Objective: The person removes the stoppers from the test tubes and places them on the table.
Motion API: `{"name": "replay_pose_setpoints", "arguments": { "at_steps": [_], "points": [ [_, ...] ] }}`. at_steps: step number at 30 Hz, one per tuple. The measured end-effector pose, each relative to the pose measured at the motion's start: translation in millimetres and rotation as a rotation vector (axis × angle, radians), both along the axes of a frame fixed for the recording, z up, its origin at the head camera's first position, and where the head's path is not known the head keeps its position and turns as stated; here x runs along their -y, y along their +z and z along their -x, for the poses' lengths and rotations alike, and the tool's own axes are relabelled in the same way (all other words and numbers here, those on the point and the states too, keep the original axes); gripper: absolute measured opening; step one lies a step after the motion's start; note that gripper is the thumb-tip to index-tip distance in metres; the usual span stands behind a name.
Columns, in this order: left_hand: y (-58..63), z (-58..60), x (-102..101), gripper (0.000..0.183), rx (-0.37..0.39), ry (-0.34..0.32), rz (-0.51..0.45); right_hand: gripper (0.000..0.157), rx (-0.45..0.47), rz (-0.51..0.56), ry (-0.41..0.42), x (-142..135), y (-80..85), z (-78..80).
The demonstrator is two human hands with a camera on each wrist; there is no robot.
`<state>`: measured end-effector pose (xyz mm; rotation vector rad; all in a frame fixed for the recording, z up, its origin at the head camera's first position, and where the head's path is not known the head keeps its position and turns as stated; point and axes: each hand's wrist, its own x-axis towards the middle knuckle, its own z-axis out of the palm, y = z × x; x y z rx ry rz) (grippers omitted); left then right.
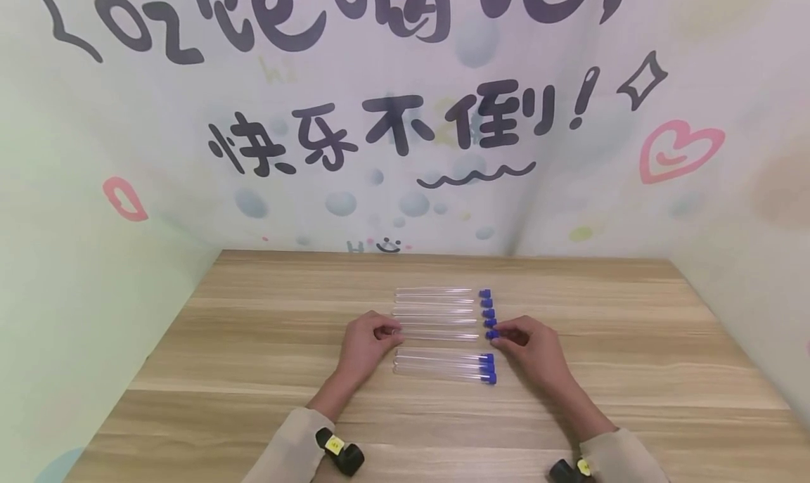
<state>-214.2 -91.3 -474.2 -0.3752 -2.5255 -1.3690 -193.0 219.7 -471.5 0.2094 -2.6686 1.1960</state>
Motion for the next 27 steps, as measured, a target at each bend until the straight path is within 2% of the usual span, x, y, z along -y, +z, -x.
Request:
{"name": "replay_pose_setpoints", "arguments": {
  "at_steps": [12, 22, 27],
  "points": [
    [3.4, -0.1, -1.8, 0.019, 0.009, 0.000, 0.020, 0.026, -0.010, 0.010, -0.001, -1.0, 2.8, -1.3],
    [2.2, -0.7, -0.8, 0.021, 0.031, -0.008, -0.023, 0.030, -0.008, 0.048, 0.007, -0.6, 5.2, -3.8],
    [1.8, -1.3, -0.9, 0.023, 0.029, -0.004, -0.034, 0.027, -0.005, 0.063, -0.014, 0.0, 5.2, -4.7]
  ]
}}
